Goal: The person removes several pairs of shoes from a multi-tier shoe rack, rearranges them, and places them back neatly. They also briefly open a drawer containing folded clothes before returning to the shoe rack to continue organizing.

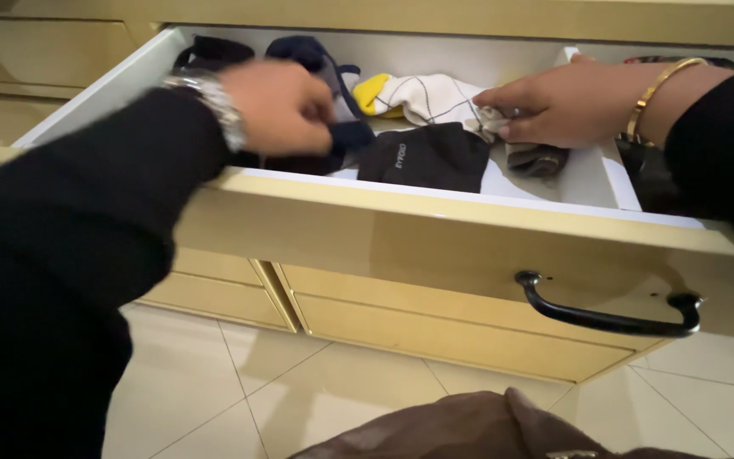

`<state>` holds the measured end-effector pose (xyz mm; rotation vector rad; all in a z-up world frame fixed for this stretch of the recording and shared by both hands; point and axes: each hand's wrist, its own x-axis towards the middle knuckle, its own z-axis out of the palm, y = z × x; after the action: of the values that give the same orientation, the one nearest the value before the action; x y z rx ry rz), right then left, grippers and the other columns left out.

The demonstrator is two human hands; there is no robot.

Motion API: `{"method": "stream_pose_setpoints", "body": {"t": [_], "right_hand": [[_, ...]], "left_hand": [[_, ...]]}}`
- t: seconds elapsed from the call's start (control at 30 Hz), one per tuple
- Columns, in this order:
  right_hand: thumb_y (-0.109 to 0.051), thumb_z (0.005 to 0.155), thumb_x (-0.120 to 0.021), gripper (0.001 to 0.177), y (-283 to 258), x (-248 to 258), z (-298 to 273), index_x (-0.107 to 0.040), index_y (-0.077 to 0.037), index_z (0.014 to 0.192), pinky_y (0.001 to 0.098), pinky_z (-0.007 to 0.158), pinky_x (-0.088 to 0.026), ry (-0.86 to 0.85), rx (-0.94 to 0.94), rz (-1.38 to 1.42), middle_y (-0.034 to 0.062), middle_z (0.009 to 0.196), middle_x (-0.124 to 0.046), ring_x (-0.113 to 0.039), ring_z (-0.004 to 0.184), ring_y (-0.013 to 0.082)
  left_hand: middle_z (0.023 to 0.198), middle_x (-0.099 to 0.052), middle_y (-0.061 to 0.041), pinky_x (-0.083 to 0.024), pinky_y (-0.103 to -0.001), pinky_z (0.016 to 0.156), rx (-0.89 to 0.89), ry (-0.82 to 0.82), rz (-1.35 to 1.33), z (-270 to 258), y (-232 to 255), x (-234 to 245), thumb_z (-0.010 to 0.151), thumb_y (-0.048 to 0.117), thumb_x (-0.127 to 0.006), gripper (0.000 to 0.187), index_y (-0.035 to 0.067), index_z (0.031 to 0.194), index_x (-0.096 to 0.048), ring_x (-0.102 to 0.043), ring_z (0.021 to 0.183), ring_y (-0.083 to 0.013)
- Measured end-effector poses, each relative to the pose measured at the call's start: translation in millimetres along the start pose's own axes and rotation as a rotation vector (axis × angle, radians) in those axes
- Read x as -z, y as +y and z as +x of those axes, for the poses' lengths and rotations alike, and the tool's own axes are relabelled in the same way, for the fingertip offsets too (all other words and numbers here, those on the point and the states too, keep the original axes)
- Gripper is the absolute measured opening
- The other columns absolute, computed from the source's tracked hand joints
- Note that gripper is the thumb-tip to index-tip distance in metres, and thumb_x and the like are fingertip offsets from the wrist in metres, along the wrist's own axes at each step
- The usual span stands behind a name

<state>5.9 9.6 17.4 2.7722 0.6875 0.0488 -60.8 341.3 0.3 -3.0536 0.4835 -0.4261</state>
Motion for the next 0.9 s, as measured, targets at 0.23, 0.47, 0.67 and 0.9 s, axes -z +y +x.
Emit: {"method": "stream_pose_setpoints", "body": {"t": [0.23, 0.47, 0.67, 0.9], "right_hand": [[-0.050, 0.094, -0.056, 0.063, 3, -1, 0, -0.041, -0.046, 0.155, 0.0464, 0.114, -0.045, 0.002, -0.026, 0.033, 0.0036, 0.134, -0.070, -0.061, 0.128, 0.0328], [-0.050, 0.095, -0.057, 0.064, 4, -2, 1, -0.042, -0.044, 0.157, 0.0461, 0.115, -0.044, 0.004, -0.032, 0.035, 0.0073, 0.135, -0.070, -0.060, 0.129, 0.0350], [-0.064, 0.089, -0.060, 0.077, 3, 22, -17, -0.037, -0.036, 0.158, 0.0489, 0.115, -0.039, 0.023, -0.012, 0.129, 0.0073, 0.152, -0.053, -0.049, 0.140, 0.0312], [-0.079, 0.085, -0.047, 0.090, -21, -22, -126, -0.037, -0.024, 0.156, 0.0638, 0.107, -0.025, 0.447, 0.432, -0.230, 0.0074, 0.156, -0.046, -0.038, 0.142, 0.0282]], "left_hand": [[0.131, -0.058, -0.018, -0.052, -0.047, 0.097, -0.058, -0.067, 0.212, 7, 9, -8, 0.083, 0.030, -0.074, 0.064, 0.017, 0.142, -0.052, -0.064, 0.115, -0.0388], [0.142, -0.052, -0.020, -0.050, -0.048, 0.102, 0.117, -0.263, 0.270, 20, -10, -12, 0.085, 0.032, -0.073, 0.069, 0.022, 0.148, -0.048, -0.059, 0.124, -0.0405], [0.153, -0.048, -0.022, -0.043, -0.041, 0.113, 0.180, -0.283, -0.076, -6, 26, 22, 0.085, 0.069, -0.061, 0.096, 0.013, 0.159, -0.033, -0.051, 0.140, -0.0349], [0.158, -0.029, -0.028, -0.013, -0.066, 0.115, -0.327, 0.042, 0.008, -53, 94, 5, 0.085, 0.083, -0.055, 0.105, 0.007, 0.154, -0.034, -0.020, 0.151, -0.0424]]}}
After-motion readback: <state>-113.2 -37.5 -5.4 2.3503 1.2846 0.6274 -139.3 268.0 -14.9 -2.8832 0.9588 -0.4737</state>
